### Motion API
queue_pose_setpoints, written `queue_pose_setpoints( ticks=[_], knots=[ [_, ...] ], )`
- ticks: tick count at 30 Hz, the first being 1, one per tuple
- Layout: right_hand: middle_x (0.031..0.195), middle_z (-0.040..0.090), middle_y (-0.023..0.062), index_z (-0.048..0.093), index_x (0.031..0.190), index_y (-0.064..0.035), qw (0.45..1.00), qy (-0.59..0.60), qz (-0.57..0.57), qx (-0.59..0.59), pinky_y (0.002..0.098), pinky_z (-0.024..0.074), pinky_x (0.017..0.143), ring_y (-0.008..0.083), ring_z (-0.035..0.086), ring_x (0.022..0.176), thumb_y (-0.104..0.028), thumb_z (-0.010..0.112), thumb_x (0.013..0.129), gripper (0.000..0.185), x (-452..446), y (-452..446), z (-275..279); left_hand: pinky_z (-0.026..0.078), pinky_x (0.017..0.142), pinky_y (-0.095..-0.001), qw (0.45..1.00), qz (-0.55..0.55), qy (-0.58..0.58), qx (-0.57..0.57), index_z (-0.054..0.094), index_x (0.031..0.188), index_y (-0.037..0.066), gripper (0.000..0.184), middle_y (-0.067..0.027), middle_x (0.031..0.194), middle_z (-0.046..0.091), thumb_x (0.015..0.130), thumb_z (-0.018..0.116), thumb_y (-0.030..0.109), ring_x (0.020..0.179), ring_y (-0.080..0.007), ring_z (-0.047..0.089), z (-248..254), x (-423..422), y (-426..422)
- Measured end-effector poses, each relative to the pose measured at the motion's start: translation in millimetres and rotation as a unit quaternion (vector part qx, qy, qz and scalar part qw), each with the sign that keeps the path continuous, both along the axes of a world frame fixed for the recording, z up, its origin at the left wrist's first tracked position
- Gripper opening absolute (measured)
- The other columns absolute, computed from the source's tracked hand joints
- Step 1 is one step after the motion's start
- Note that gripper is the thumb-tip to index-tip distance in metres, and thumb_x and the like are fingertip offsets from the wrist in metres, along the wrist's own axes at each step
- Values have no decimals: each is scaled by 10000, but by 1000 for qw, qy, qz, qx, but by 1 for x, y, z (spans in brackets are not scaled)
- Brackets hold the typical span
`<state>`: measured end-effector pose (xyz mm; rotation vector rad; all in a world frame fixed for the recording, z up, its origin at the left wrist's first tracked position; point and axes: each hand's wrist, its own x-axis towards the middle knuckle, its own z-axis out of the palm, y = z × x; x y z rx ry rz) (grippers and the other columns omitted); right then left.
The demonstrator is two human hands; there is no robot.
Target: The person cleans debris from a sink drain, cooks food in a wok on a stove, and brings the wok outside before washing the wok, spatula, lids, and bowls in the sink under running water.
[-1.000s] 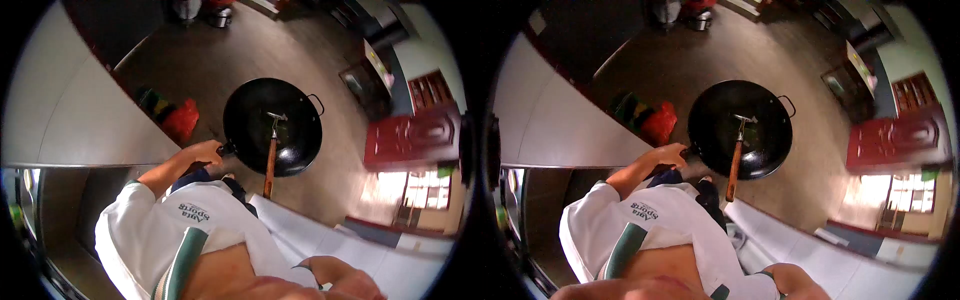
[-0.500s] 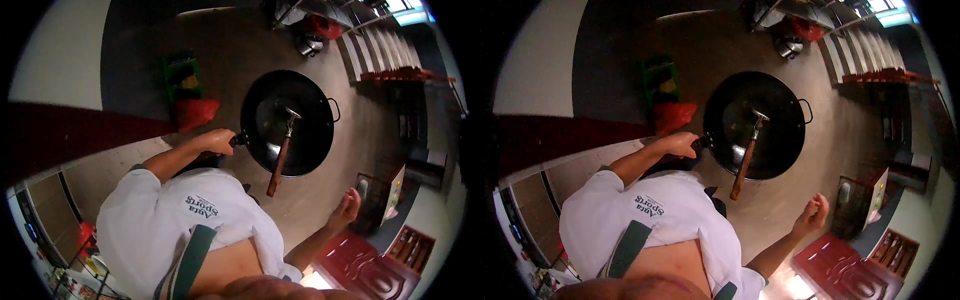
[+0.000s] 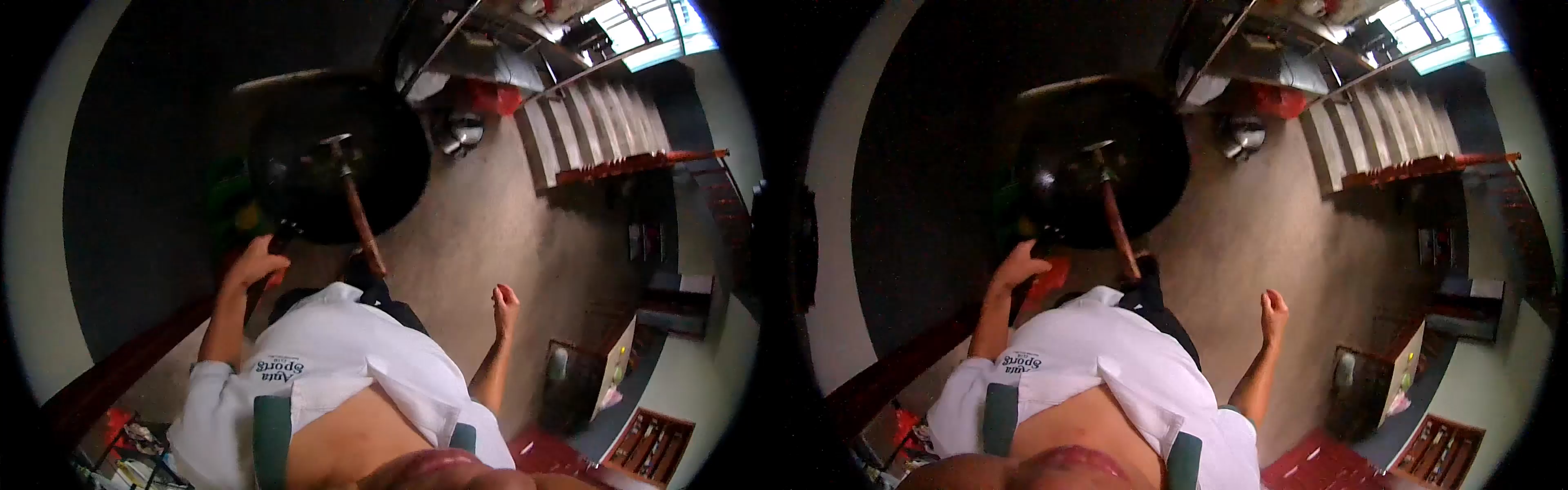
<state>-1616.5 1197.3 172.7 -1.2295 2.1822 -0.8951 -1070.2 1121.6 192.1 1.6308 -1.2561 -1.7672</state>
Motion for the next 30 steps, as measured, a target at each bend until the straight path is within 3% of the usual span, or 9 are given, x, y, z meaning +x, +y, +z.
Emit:
queue_pose_setpoints(
  ticks=[5, 6, 9, 15, 18, 19, 22, 23, 30],
  knots=[
    [868, 616, 48, 584, 1008, -6, 983, 11, 180, -32, 240, 441, 719, 105, 550, 790, -156, 579, 826, 236, 18, -253, 56, 422, 442, -254, 983, 177, -51, 12, 519, 997, -32, 365, -75, 681, 570, 657, 622, 50, 493, -133, 518, 20, -9, -38],
    [914, 618, 49, 573, 1032, -4, 973, -35, 225, -33, 246, 434, 764, 114, 551, 843, -170, 574, 834, 259, 20, -345, 13, 422, 442, -254, 983, 178, -44, 19, 519, 997, -32, 365, -75, 681, 570, 657, 622, 50, 493, -133, 518, -13, -15, -87],
    [899, 608, 156, 584, 995, -49, 901, 166, 387, -102, 313, 451, 724, 321, 568, 854, -181, 600, 774, 258, 82, -507, 19, 417, 444, -252, 970, 237, -20, 37, 496, 1009, -17, 370, -66, 658, 557, 672, 626, 62, 488, -138, 515, -28, -27, -125],
    [1055, 564, 105, 530, 1067, -27, 828, 108, 529, -151, 334, 455, 748, 275, 556, 918, -204, 554, 768, 349, 180, -777, -32, 403, 467, -259, 938, 341, 24, 58, 496, 1074, 20, 416, -61, 665, 548, 691, 630, 110, 506, -127, 496, -50, -36, -207],
    [1112, 528, 88, 500, 1114, -42, 612, 257, 656, -360, 362, 459, 772, 243, 542, 942, -167, 561, 721, 417, 189, -874, -16, 394, 454, -255, 927, 372, 27, 41, 453, 1155, 32, 494, -49, 707, 552, 696, 621, 95, 519, -112, 489, -24, -68, -259],
    [1102, 530, 88, 503, 1101, -43, 610, 273, 646, -369, 363, 460, 765, 243, 543, 934, -168, 560, 721, 404, 195, -892, -9, 389, 446, -250, 921, 386, 21, 37, 440, 1174, 30, 511, -46, 707, 551, 697, 615, 87, 514, -106, 484, 6, -71, -283],
    [1071, 536, 90, 511, 1063, -44, 681, 293, 582, -333, 367, 461, 747, 243, 546, 910, -172, 557, 722, 368, 214, -943, 13, 383, 426, -260, 921, 385, 65, 2, 541, 1023, 21, 347, -39, 623, 553, 702, 586, 144, 502, -118, 504, -36, -83, -320],
    [1060, 538, 91, 513, 1051, -44, 712, 307, 548, -315, 369, 461, 740, 243, 547, 902, -173, 557, 722, 356, 217, -964, 18, 425, 479, -314, 951, 293, -65, 77, 451, 1119, -20, 482, -80, 605, 547, 723, 618, 197, 527, -164, 518, -29, -84, -346],
    [987, 552, 95, 532, 962, -46, 776, 323, 437, -322, 379, 463, 697, 243, 555, 846, -182, 550, 724, 275, 267, -1045, 1, 450, 510, -352, 865, 486, -75, -99, 599, 738, 0, 239, -135, 587, 586, 627, 583, 211, 572, -230, 588, -85, -164, -405]
  ],
)
